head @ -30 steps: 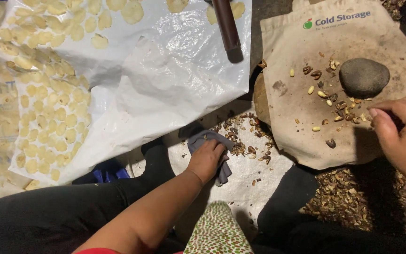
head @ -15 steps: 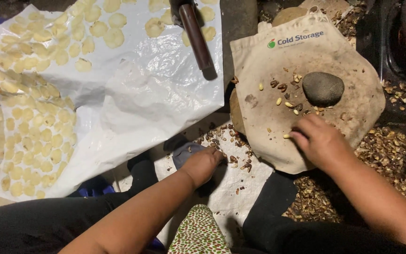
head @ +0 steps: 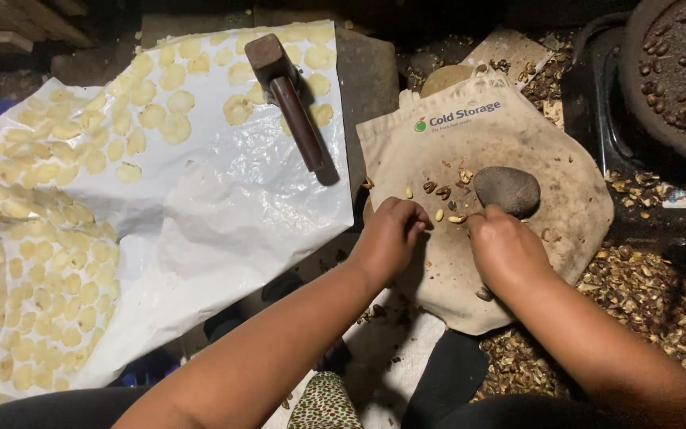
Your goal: Cracking nut shells with a mallet, roasting them in a pan, and sorting them by hand.
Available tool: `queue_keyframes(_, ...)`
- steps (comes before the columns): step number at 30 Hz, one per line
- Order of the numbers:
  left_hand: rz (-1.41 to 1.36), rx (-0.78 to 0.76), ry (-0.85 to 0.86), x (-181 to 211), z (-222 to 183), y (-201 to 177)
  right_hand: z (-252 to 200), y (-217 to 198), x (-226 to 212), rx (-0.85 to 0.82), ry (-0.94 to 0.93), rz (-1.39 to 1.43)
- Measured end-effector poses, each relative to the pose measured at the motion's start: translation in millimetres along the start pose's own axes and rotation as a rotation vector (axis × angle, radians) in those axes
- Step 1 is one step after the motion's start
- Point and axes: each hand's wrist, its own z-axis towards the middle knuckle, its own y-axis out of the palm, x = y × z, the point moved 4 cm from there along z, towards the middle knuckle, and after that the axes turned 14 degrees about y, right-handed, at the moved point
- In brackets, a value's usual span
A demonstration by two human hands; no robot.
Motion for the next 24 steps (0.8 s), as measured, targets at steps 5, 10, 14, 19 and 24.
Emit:
queue_keyframes(5,0.156,-0.021,0.146,6,23,25,15,-17,-23,-0.047,-0.064,0.122)
queue_keyframes(10,0.308,-0.048,0.294,13,20,29,19,-7,-17,-0.165,0.023,0.122)
queue_keyframes(14,0.010,0.058,0.096,10,-1,16,34,-11,-8,-0.311,0.179,0.244)
queue_keyframes(19,-0.377,0.245,-0.320,-48,-36,3,49,-43,-43,-0.165,0.027,0.353)
queue_keyframes(24,-0.795,0.360,-0.557,-48,-39,-16,63,-34,-81,-0.022,-0.130,0.446)
